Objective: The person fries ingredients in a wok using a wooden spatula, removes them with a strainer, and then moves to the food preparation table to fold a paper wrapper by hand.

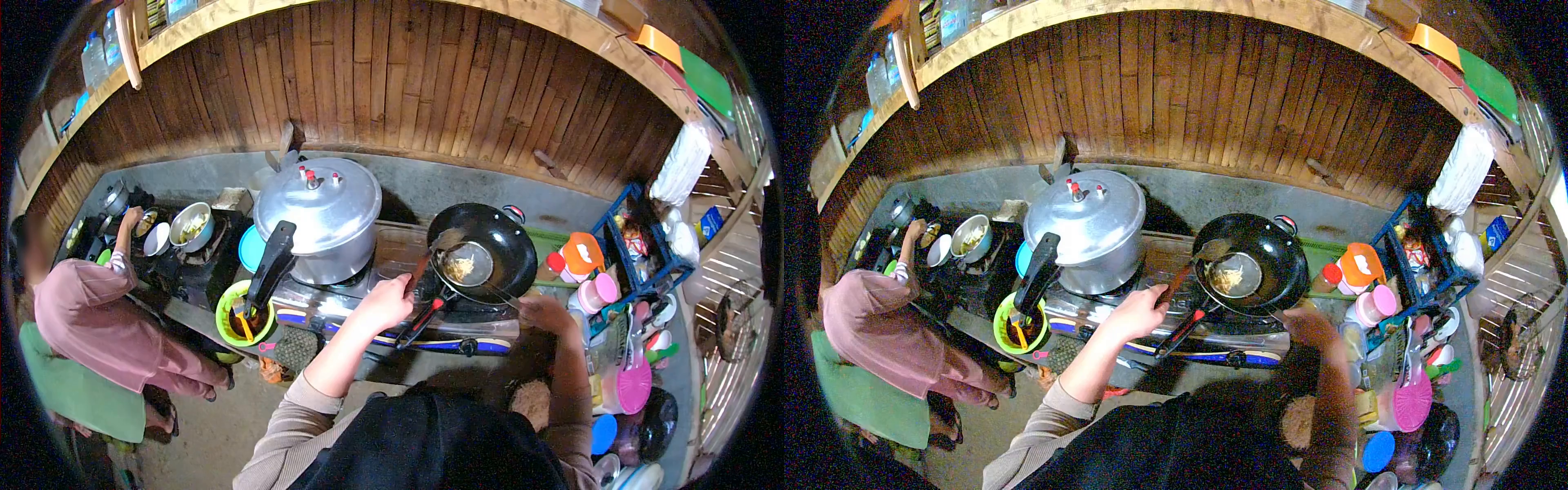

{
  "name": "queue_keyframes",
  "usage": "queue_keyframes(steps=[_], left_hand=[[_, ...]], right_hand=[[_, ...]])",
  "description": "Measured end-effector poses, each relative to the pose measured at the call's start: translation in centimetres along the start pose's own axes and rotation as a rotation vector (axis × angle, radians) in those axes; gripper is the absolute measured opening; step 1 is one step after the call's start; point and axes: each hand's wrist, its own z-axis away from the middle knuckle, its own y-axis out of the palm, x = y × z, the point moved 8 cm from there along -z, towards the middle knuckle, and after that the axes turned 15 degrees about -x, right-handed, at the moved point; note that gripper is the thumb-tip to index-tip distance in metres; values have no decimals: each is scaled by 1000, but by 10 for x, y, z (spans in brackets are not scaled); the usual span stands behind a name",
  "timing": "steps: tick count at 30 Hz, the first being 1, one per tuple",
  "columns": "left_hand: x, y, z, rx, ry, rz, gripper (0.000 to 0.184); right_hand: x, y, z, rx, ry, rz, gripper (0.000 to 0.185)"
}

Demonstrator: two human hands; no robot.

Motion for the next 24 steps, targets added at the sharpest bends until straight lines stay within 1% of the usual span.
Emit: queue_keyframes(steps=[2, 3, 5, 6, 8, 9, 11, 12, 14, 15, 17, 18, 20, 21, 23, 24], left_hand=[[-3, -2, 1, -4, -1, 11, 44], [-4, -3, 2, -9, -3, 26, 44], [-7, -5, 2, -16, -4, 37, 44], [-7, -6, 2, -25, -6, 49, 44], [-5, -5, 1, -34, -16, 52, 44], [-4, -6, 1, -42, -27, 55, 44], [-3, -7, 0, -51, -23, 57, 43], [-4, -6, -1, -58, -19, 60, 43], [-8, -5, -1, -41, -18, 63, 44], [-9, -4, -1, -30, -21, 62, 44], [-6, 3, -4, -27, -17, 42, 44], [-4, 6, -5, -28, -16, 23, 45], [-4, 4, -6, -30, -16, 23, 45], [-3, 3, -6, -30, -16, 21, 45], [-1, 5, -7, -22, -18, 21, 45], [0, 6, -7, -14, -21, 21, 45]], right_hand=[[-79, 72, 26, -244, -320, 71, 18], [-70, 66, 24, -246, -320, 71, 18], [-84, 66, 28, -23, 680, -719, 12], [-65, 51, 27, -24, 679, -720, 12], [-42, 24, 31, -109, 828, -835, 17], [-33, 17, 31, -108, 827, -835, 17], [-39, 3, 46, -286, 1021, -776, 24], [-46, 10, 52, -287, 1026, -775, 24], [-59, 20, 54, -430, 908, -922, 32], [-53, 14, 54, -432, 911, -921, 32], [-27, 1, 47, -323, 1001, -920, 32], [-35, 4, 50, -323, 1000, -919, 32], [-58, 1, 56, -318, 928, -523, 33], [-58, -2, 54, -319, 927, -524, 33], [-22, -49, 27, -426, 432, -41, 34], [-14, -61, 22, -425, 432, -41, 34]])
